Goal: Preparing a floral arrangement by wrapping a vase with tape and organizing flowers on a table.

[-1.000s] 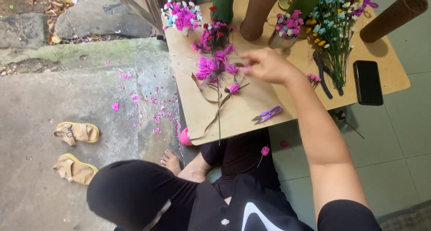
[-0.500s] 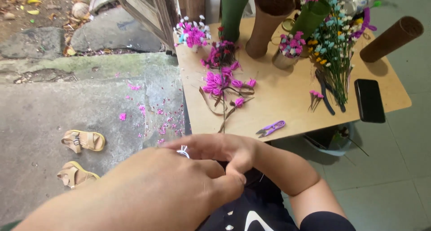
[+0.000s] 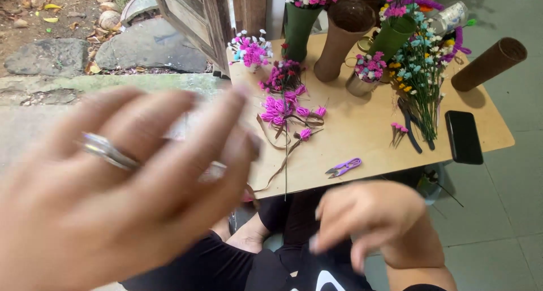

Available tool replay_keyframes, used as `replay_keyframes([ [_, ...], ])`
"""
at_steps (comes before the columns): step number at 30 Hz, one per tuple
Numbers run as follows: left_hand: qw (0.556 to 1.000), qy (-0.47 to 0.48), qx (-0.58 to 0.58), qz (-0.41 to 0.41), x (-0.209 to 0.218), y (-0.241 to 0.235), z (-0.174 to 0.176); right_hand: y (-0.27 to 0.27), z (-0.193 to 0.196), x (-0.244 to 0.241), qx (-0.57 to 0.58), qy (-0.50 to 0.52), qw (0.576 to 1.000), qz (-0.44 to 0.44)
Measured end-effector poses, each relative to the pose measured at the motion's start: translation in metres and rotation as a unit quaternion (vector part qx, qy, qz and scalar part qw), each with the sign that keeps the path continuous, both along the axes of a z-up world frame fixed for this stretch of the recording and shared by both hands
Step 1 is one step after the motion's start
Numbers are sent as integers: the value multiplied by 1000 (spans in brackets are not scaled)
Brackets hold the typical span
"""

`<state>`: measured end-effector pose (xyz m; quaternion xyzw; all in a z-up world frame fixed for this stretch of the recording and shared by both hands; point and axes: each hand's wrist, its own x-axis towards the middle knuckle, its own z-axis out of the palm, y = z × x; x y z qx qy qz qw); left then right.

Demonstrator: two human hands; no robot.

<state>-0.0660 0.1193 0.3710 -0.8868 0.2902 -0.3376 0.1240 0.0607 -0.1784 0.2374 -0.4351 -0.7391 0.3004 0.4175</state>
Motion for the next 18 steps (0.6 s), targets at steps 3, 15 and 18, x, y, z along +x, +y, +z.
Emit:
replay_keyframes([
  [3,990,-25,-33,-135,8,-9,1,19,9,8,90,191,950,-229],
  [15,906,-135,-377,-138,54,38,-136,136,-97,-12,107,413,866,-262],
  [18,927,-94,-358,-62,45,58,-157,116,-99,-22,-79,502,817,-273],
])
